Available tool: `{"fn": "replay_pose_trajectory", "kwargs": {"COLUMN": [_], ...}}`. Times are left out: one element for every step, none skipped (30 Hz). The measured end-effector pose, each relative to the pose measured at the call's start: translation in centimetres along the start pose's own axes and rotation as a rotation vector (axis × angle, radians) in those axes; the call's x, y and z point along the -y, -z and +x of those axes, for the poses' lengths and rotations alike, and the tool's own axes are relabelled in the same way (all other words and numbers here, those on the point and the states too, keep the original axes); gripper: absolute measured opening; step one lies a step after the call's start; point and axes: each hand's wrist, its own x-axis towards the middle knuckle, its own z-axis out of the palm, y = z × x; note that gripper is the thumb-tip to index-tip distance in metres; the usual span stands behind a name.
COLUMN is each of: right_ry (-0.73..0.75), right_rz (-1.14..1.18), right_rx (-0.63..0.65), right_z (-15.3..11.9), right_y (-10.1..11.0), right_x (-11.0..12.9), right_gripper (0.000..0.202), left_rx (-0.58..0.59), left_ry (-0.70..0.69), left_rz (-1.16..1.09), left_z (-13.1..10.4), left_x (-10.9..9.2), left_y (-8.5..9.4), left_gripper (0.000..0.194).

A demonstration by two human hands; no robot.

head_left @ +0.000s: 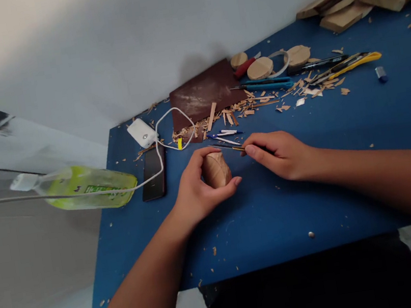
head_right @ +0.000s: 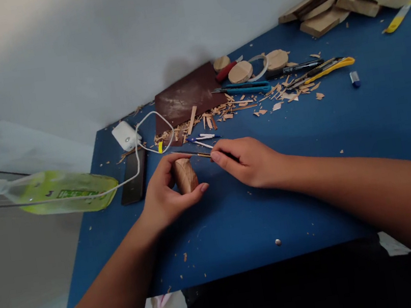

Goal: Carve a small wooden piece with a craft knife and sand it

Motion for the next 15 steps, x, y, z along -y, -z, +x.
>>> {"fn": "replay_pose_trajectory", "kwargs": {"right_ry": [0.000, 0.004, 0.012, 0.023, 0.034, 0.041, 0.041, 0.036, 0.028, 0.020, 0.014, 0.011, 0.008, 0.005, 0.001], "right_rz": [-0.001, -0.001, 0.003, 0.010, 0.021, 0.035, 0.052, 0.069, 0.084, 0.093, 0.095, 0.091, 0.081, 0.071, 0.063], "right_rx": [-0.014, -0.029, -0.045, -0.060, -0.074, -0.084, -0.088, -0.085, -0.077, -0.067, -0.058, -0.049, -0.042, -0.033, -0.022], "right_z": [0.0, 0.1, 0.1, 0.1, 0.1, 0.1, 0.1, 0.1, 0.0, 0.0, -0.1, -0.1, -0.1, -0.1, -0.1], "right_y": [0.0, -0.1, -0.2, -0.3, -0.5, -0.6, -0.7, -0.7, -0.8, -0.9, -0.9, -1.0, -1.0, -1.0, -1.0], "right_x": [0.0, 0.0, -0.1, -0.1, -0.2, -0.3, -0.4, -0.5, -0.6, -0.7, -0.9, -1.0, -1.0, -1.1, -1.0], "right_gripper": [0.031, 0.027, 0.024, 0.021, 0.019, 0.018, 0.018, 0.020, 0.021, 0.023, 0.025, 0.027, 0.027, 0.027, 0.026], "left_rx": [-0.006, -0.009, -0.009, -0.006, 0.000, 0.006, 0.008, 0.009, 0.008, 0.007, 0.007, 0.007, 0.005, 0.002, -0.003], "left_ry": [0.006, 0.013, 0.019, 0.024, 0.027, 0.028, 0.029, 0.029, 0.030, 0.031, 0.034, 0.037, 0.043, 0.050, 0.060], "left_rz": [-0.009, -0.018, -0.026, -0.032, -0.037, -0.039, -0.039, -0.036, -0.032, -0.025, -0.018, -0.010, -0.002, 0.002, 0.000], "left_z": [0.0, 0.0, 0.0, -0.1, -0.1, -0.1, -0.2, -0.2, -0.2, -0.2, -0.2, -0.2, -0.2, -0.2, -0.2], "left_x": [0.0, 0.1, 0.1, 0.1, 0.1, 0.1, 0.1, 0.1, 0.0, 0.0, -0.2, -0.3, -0.5, -0.7, -0.9], "left_y": [0.0, -0.1, -0.1, -0.1, -0.1, -0.1, -0.1, 0.0, 0.0, 0.0, 0.0, 0.1, 0.1, 0.1, 0.2], "left_gripper": [0.075, 0.077, 0.077, 0.077, 0.077, 0.077, 0.078, 0.079, 0.080, 0.081, 0.081, 0.080, 0.078, 0.076, 0.073]}}
